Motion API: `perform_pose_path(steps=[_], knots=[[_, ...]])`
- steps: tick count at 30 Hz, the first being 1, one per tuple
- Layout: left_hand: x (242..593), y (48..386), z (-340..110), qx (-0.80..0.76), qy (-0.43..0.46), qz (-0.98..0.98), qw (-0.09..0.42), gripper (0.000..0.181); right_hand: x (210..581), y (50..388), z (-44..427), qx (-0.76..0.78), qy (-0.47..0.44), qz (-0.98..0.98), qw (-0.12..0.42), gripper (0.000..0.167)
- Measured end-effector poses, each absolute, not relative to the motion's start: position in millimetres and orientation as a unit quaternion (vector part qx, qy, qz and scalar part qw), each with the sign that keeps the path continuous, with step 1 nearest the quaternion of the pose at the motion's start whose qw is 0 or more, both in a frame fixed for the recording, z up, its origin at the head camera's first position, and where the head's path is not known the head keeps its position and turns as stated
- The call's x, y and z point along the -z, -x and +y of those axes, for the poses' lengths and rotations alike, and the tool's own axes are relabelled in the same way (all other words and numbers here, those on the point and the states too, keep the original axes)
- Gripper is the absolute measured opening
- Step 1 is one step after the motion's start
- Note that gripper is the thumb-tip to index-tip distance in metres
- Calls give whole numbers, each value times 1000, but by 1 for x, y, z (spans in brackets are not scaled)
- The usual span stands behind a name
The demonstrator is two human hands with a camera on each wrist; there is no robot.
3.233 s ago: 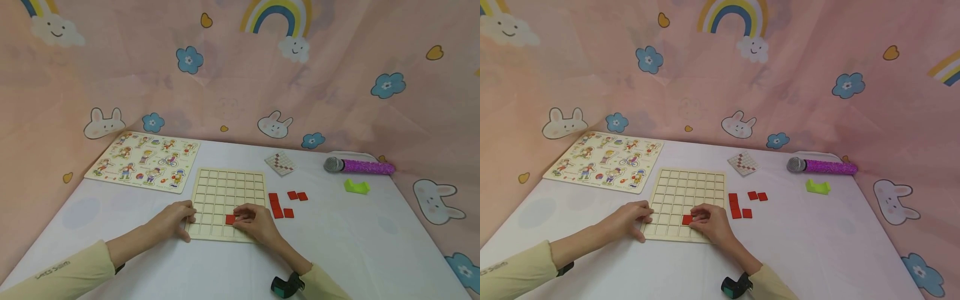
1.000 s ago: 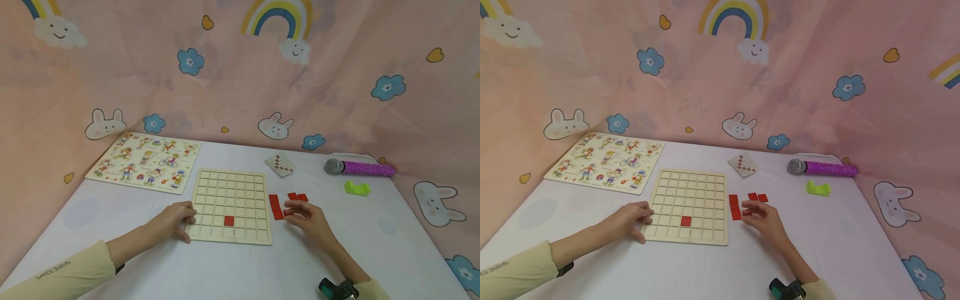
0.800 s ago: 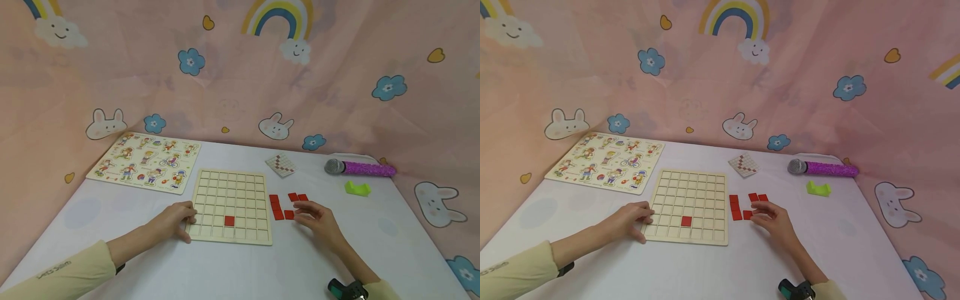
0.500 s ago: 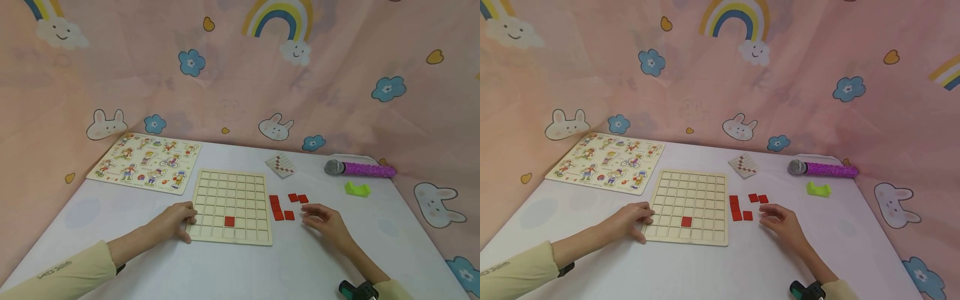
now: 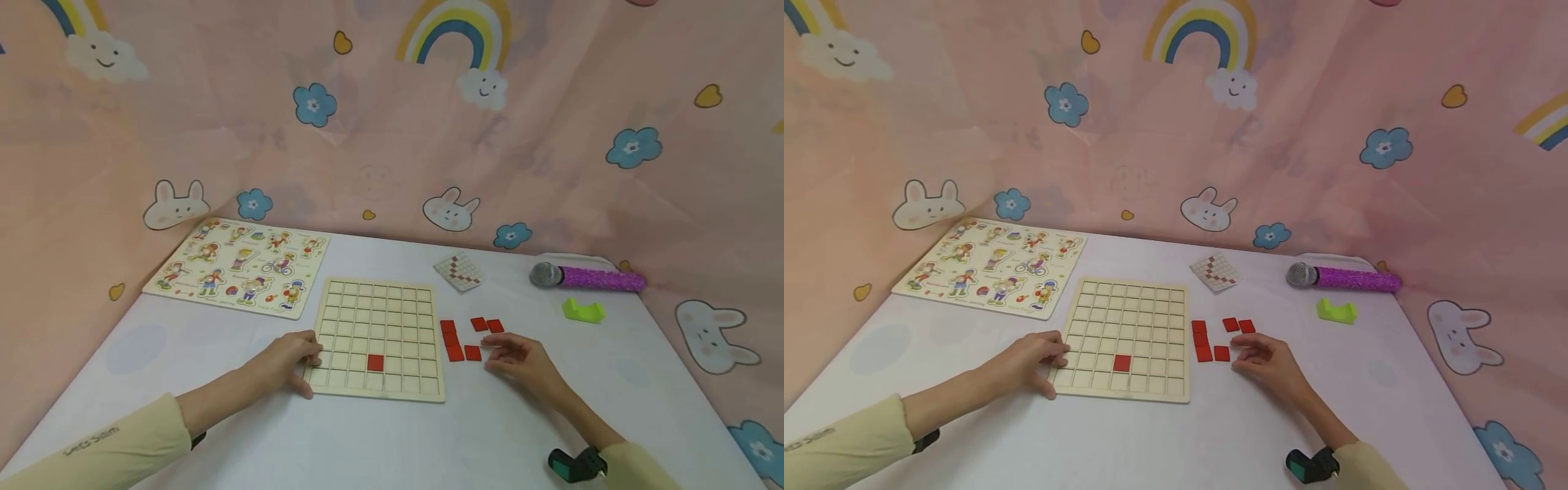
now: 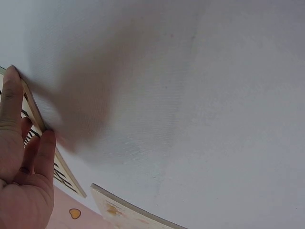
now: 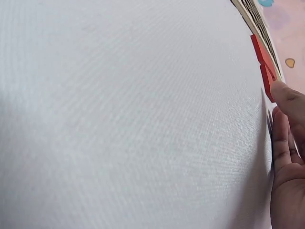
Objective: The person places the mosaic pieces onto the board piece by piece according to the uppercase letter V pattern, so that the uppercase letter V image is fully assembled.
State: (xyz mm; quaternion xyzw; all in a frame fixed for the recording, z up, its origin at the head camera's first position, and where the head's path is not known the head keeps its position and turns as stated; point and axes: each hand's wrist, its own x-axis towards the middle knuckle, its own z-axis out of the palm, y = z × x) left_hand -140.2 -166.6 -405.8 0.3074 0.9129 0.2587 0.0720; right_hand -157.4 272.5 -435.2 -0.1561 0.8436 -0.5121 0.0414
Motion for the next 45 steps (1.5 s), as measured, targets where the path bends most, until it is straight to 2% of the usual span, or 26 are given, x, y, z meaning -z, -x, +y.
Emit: perform_pose_path(steps=[11,21,31,45], knots=[[405,140,-167,-265,-303,913,71,40,439,160,268,502,129,854,47,37],[406,140,-167,-265,-303,913,67,45,443,164,269,506,142,850,31,31],[409,139,-169,-267,-304,912,67,61,437,166,271,514,105,848,68,39],[410,139,-173,-264,-308,912,63,65,438,171,270,500,106,855,90,38]])
